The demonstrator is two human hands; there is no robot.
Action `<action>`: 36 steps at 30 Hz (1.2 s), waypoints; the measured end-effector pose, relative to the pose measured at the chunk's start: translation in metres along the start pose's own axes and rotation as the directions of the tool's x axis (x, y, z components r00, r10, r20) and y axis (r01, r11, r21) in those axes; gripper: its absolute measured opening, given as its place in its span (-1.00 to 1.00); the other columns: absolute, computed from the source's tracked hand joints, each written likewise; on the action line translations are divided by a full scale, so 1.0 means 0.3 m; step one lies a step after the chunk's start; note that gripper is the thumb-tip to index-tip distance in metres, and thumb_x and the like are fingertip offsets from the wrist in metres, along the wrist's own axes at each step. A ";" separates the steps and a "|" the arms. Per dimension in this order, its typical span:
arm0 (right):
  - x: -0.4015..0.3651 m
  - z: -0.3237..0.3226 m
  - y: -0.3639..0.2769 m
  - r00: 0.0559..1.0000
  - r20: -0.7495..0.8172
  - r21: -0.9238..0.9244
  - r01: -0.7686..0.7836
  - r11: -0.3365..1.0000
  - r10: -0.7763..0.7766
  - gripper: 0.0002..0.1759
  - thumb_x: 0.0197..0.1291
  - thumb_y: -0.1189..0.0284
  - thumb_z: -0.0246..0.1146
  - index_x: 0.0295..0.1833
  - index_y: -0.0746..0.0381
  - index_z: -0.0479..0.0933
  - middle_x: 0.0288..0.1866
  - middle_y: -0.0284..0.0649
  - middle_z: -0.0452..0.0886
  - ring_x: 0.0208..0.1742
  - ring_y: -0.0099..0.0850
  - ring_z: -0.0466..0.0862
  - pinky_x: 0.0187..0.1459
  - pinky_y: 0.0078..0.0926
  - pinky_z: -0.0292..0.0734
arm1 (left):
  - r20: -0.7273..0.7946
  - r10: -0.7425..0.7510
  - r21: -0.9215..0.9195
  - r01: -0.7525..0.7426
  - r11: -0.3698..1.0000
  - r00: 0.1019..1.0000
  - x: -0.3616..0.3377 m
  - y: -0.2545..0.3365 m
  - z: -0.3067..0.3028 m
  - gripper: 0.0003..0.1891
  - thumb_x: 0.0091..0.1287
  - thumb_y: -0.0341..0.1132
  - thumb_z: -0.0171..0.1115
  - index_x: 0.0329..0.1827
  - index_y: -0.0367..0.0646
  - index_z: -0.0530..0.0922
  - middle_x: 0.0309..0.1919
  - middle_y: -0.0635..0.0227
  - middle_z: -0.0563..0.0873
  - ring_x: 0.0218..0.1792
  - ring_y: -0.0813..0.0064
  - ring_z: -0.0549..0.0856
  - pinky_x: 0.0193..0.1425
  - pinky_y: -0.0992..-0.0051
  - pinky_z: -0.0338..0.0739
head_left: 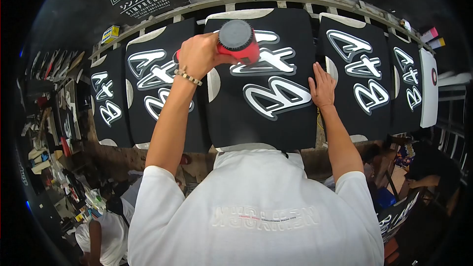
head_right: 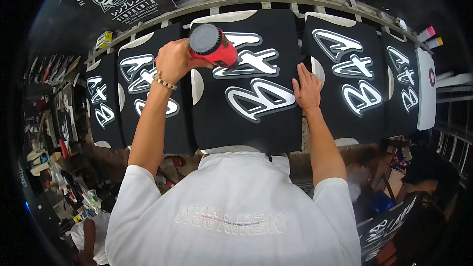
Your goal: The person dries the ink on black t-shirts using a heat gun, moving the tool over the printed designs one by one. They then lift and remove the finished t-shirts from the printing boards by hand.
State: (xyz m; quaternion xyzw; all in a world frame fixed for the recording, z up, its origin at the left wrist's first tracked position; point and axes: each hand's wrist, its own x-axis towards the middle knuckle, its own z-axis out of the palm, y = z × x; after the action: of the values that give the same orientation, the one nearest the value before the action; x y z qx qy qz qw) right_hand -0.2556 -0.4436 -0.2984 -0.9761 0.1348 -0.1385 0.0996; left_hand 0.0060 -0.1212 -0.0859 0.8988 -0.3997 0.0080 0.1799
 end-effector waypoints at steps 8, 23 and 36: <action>0.002 -0.013 -0.009 1.000 0.004 0.005 -0.009 1.000 0.009 -0.35 0.53 0.20 0.25 0.64 0.14 0.42 0.63 -0.29 0.50 0.34 -0.25 0.59 0.36 -0.15 0.36 | -0.072 0.070 -0.052 -0.074 0.996 0.995 0.125 0.082 0.091 -0.44 -0.18 0.14 0.76 -0.32 -0.11 0.76 -0.41 0.26 0.83 -0.34 0.07 0.81 -0.25 0.19 0.67; 0.009 -0.010 -0.003 0.997 0.072 0.075 0.020 0.997 -0.026 -0.36 0.57 0.21 0.19 0.64 0.21 0.40 0.73 -0.22 0.36 0.46 -0.17 0.52 0.42 -0.10 0.29 | 0.002 -0.225 0.222 0.219 0.950 0.974 -0.123 0.047 -0.088 -0.43 -0.15 0.18 0.73 -0.29 -0.07 0.75 -0.38 0.25 0.83 -0.25 0.07 0.83 -0.17 0.14 0.70; 0.002 0.012 0.043 0.992 0.065 0.118 0.101 0.988 -0.109 -0.33 0.55 0.23 0.21 0.67 0.22 0.36 0.77 -0.22 0.29 0.48 -0.11 0.48 0.43 -0.01 0.27 | -0.099 -0.467 0.154 0.477 0.865 0.879 -0.349 0.124 -0.082 -0.42 -0.18 0.19 0.76 -0.27 -0.06 0.79 -0.37 0.23 0.85 -0.27 0.07 0.84 -0.18 0.17 0.69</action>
State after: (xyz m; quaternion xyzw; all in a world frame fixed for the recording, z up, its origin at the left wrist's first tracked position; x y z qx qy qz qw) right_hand -0.2571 -0.4554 -0.3048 -0.9788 0.0714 -0.1162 0.1528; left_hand -0.0889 -0.0609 -0.0677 0.9808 -0.1601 0.0247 0.1089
